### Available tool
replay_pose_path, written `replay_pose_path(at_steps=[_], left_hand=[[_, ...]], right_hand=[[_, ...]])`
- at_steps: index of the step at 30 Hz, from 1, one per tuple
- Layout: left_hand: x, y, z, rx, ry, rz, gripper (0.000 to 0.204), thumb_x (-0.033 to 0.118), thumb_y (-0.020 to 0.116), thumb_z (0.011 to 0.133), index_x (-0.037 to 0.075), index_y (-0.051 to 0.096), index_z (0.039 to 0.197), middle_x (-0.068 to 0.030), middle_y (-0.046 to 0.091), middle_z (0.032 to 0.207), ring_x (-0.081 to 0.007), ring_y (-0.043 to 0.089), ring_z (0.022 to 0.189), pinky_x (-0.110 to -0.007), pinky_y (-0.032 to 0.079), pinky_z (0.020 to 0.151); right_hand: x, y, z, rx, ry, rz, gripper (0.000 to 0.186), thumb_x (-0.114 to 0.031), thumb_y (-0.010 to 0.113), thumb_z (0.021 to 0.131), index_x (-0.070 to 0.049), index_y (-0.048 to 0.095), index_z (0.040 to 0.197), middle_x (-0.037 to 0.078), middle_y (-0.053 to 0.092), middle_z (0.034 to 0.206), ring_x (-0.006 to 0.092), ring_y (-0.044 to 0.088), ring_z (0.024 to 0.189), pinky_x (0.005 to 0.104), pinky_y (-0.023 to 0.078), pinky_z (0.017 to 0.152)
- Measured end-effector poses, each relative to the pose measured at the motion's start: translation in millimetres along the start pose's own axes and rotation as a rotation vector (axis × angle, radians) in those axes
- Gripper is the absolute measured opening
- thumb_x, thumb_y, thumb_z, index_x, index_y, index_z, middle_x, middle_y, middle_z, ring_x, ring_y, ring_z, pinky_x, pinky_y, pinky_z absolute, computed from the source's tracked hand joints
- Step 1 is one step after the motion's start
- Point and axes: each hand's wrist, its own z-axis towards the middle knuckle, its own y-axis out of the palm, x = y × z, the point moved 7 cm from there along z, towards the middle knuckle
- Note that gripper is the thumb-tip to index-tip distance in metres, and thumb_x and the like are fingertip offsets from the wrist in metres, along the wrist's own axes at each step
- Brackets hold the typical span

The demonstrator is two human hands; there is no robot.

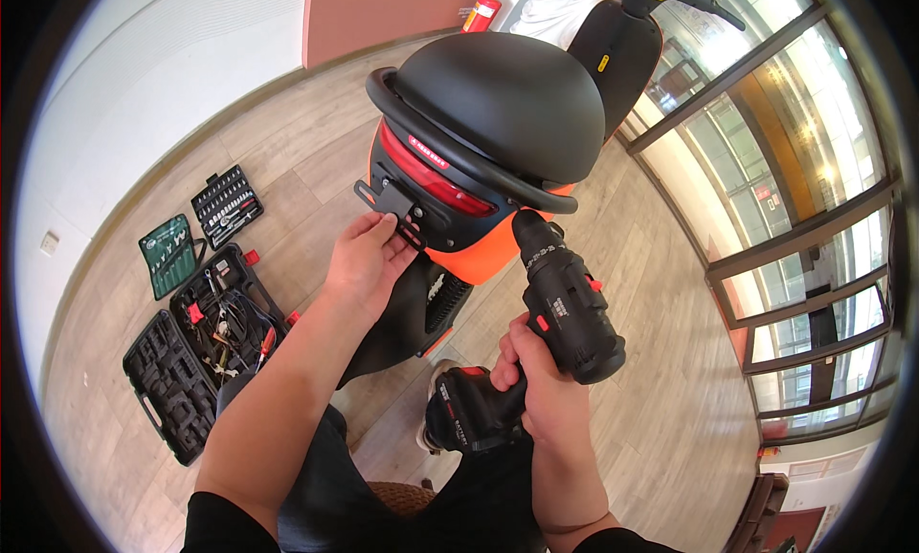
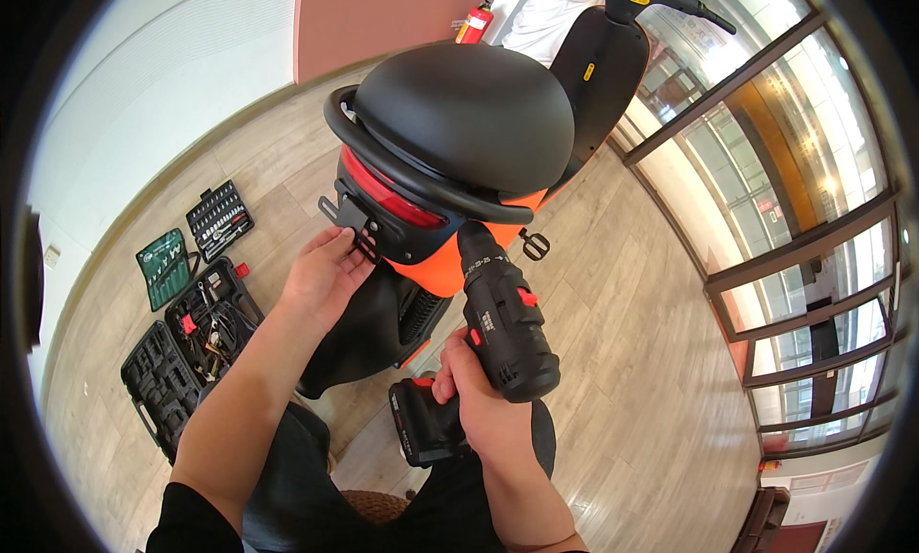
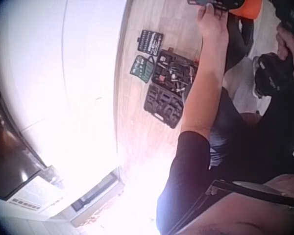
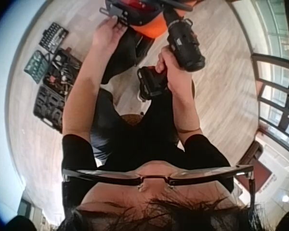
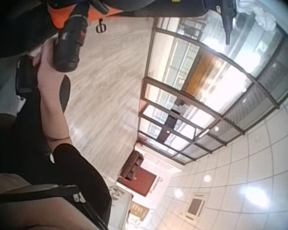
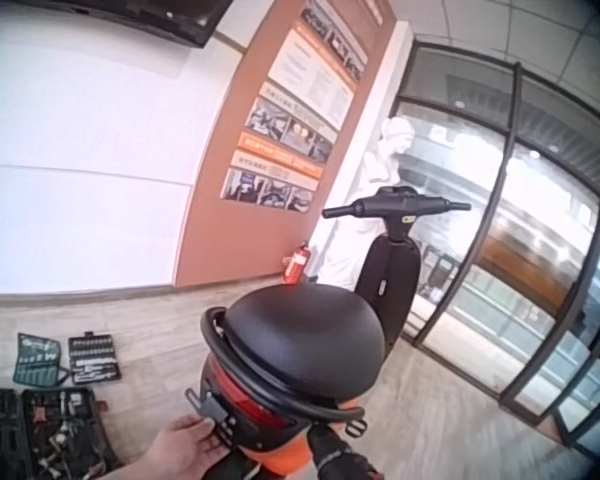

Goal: Using an electric drill and hand tools to remove or install panels on an electric scooter.

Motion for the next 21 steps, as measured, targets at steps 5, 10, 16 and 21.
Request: replay_pose_path(at_steps=[5, 10, 16, 21], left_hand=[[0.2, 1.3, 0.9, -0.005, -0.003, 0.017, 0.008, 0.011, 0.053, 0.105, 0.004, 0.055, 0.109, -0.0067, 0.065, 0.102, -0.0182, 0.065, 0.095, -0.035, 0.055, 0.091], [2.4, -2.1, 1.1, -0.005, -0.004, 0.012, 0.008, 0.011, 0.053, 0.105, 0.004, 0.056, 0.109, -0.0065, 0.065, 0.101, -0.018, 0.065, 0.094, -0.035, 0.055, 0.091], [1.2, -1.4, 0.9, 0.004, -0.004, 0.018, 0.01, 0.011, 0.053, 0.105, 0.004, 0.055, 0.111, -0.0067, 0.065, 0.101, -0.0181, 0.065, 0.095, -0.035, 0.055, 0.091], [-0.1, -2.1, 0.1, 0.007, -0.001, 0.008, 0.01, 0.011, 0.053, 0.105, 0.003, 0.055, 0.111, -0.0072, 0.065, 0.103, -0.0187, 0.065, 0.095, -0.036, 0.055, 0.091]], right_hand=[[-2.0, -0.7, -0.4, 0.005, 0.002, 0.012, 0.002, -0.001, 0.059, 0.097, 0.0, 0.057, 0.097, 0.005, 0.055, 0.072, 0.0118, 0.053, 0.056, 0.0301, 0.046, 0.054], [1.2, 0.4, -0.4, -0.01, 0.009, 0.018, 0.004, 0.0, 0.059, 0.097, 0.0, 0.057, 0.1, 0.005, 0.055, 0.072, 0.0115, 0.052, 0.056, 0.0301, 0.046, 0.054], [2.2, -1.6, -1.1, -0.018, 0.017, 0.053, 0.004, 0.0, 0.059, 0.097, -0.001, 0.056, 0.1, 0.005, 0.055, 0.073, 0.0114, 0.052, 0.056, 0.0298, 0.046, 0.053], [2.6, -4.7, -1.1, -0.032, -0.002, 0.03, 0.011, 0.001, 0.058, 0.097, 0.0, 0.055, 0.107, 0.006, 0.054, 0.073, 0.0113, 0.051, 0.056, 0.0295, 0.046, 0.054]])
